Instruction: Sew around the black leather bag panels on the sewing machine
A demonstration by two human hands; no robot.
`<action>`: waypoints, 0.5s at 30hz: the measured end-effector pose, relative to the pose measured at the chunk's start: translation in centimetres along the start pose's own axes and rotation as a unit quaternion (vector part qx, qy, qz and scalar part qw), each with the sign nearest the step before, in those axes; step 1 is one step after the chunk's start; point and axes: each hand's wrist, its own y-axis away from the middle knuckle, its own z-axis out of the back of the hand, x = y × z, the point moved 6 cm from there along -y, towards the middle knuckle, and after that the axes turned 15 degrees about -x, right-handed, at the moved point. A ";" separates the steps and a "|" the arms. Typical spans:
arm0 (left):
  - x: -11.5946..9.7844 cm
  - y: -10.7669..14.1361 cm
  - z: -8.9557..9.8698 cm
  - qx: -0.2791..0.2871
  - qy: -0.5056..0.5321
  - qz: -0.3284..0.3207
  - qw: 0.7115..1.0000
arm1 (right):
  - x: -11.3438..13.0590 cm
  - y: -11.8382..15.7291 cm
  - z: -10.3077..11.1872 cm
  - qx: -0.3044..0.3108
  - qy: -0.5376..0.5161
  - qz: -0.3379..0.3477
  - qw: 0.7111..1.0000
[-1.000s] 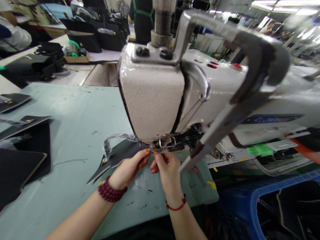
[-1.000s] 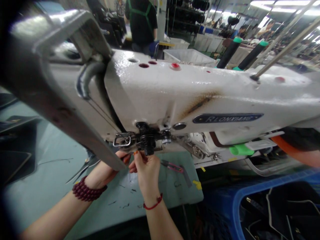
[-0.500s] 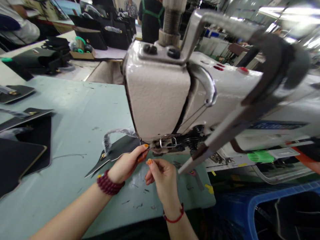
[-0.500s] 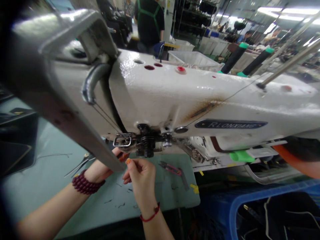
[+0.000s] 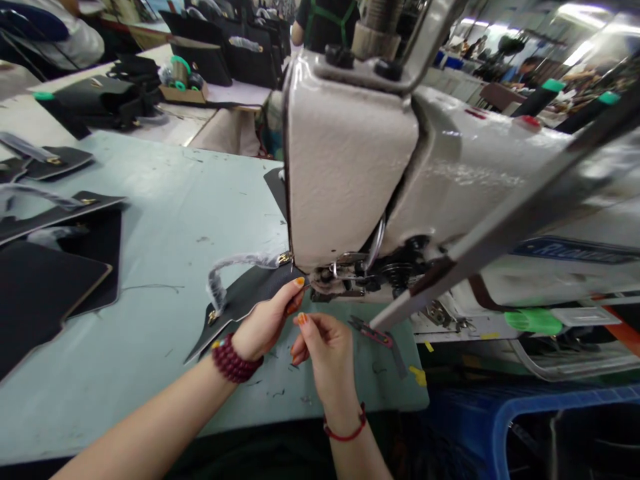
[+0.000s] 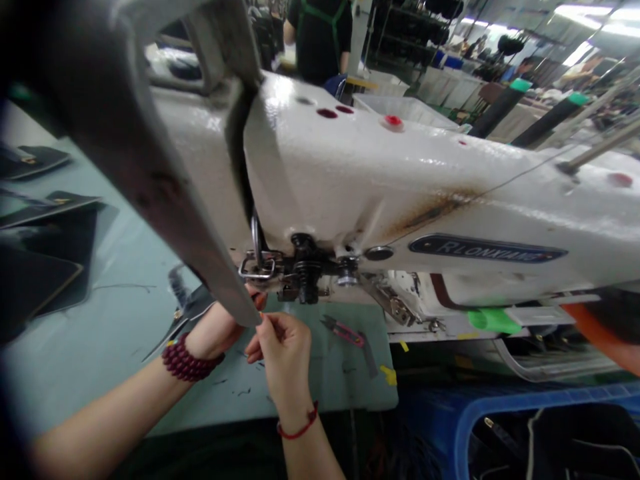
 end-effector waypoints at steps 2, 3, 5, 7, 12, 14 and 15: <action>0.5 0.1 0.2 -0.017 0.017 0.002 1.000 | 0.0 0.0 0.2 -0.005 -0.001 0.004 1.000; 0.8 0.1 0.3 -0.030 0.023 0.006 0.999 | 0.0 0.0 0.4 -0.008 -0.001 0.006 1.000; 1.3 0.2 0.5 -0.060 0.031 0.013 0.998 | -0.1 0.0 0.6 -0.012 0.000 0.007 1.000; 1.6 0.3 0.6 -0.083 0.040 0.014 0.996 | -0.3 0.0 0.8 -0.012 0.000 0.006 1.000; 1.9 1.1 -0.1 -0.100 0.060 0.023 0.993 | -0.3 -0.1 1.0 0.002 -0.004 0.010 1.000; 2.1 1.6 -0.6 -0.098 0.054 0.028 0.993 | -0.4 -0.1 1.0 0.005 0.001 0.011 1.000; 2.3 2.0 -0.7 -0.099 0.046 0.034 0.993 | -0.4 -0.1 1.1 0.006 0.005 0.012 1.000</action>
